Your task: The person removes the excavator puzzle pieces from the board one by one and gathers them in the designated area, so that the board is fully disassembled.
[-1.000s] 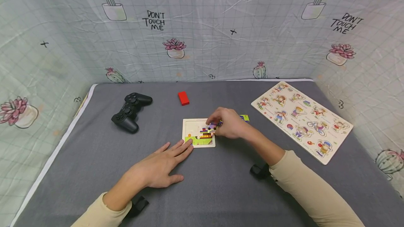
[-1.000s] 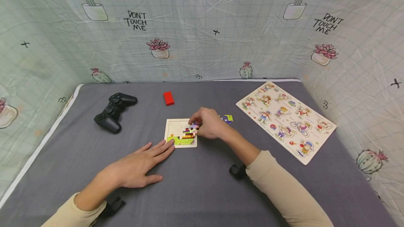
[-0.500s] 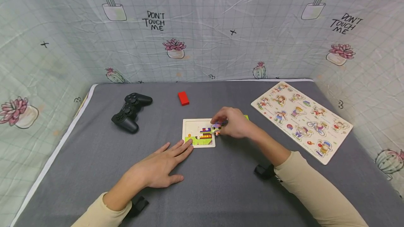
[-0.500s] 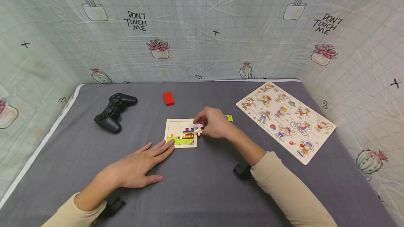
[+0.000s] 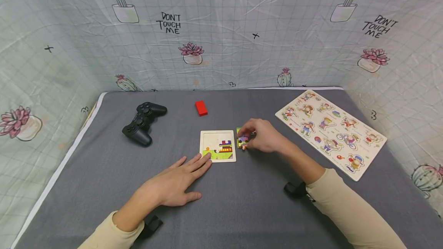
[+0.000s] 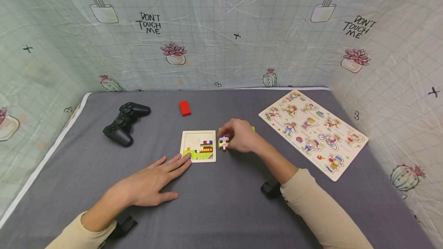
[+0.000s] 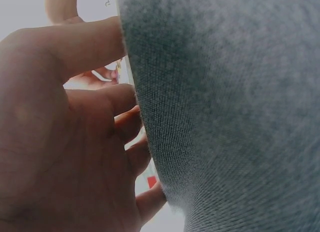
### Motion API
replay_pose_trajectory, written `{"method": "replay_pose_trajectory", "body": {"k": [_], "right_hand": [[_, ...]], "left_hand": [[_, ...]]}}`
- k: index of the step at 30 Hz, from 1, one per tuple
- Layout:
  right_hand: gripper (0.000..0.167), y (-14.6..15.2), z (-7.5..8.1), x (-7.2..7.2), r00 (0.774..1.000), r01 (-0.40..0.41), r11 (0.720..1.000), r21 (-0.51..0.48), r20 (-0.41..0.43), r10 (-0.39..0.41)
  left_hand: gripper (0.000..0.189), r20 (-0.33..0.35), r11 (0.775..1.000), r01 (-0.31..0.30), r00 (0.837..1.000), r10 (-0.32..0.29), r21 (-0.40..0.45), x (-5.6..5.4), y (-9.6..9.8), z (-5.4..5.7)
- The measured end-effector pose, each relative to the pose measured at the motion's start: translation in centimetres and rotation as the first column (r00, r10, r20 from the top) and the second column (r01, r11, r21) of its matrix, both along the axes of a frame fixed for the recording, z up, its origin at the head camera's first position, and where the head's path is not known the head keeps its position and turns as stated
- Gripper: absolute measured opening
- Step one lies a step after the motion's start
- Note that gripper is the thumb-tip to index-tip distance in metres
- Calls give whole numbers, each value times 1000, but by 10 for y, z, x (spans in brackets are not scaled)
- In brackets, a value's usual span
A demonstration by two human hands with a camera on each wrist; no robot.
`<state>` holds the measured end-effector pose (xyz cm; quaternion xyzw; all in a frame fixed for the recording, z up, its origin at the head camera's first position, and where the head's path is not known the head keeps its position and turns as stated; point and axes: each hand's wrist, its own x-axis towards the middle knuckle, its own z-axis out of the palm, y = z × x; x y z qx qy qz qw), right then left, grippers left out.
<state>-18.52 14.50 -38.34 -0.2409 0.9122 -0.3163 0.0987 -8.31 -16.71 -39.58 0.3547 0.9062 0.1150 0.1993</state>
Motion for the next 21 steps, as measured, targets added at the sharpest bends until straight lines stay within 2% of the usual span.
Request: {"method": "replay_pose_trajectory", "body": {"k": [7, 21], "right_hand": [[33, 9, -1, 0, 1000, 4, 1000, -5, 17, -4], [37, 27, -3, 1, 999, 40, 999, 15, 1, -40]], "left_hand": [[85, -2, 1000, -1, 1000, 1, -2, 0, 0, 0], [86, -13, 1000, 2, 1000, -2, 1, 1, 0, -1]]}}
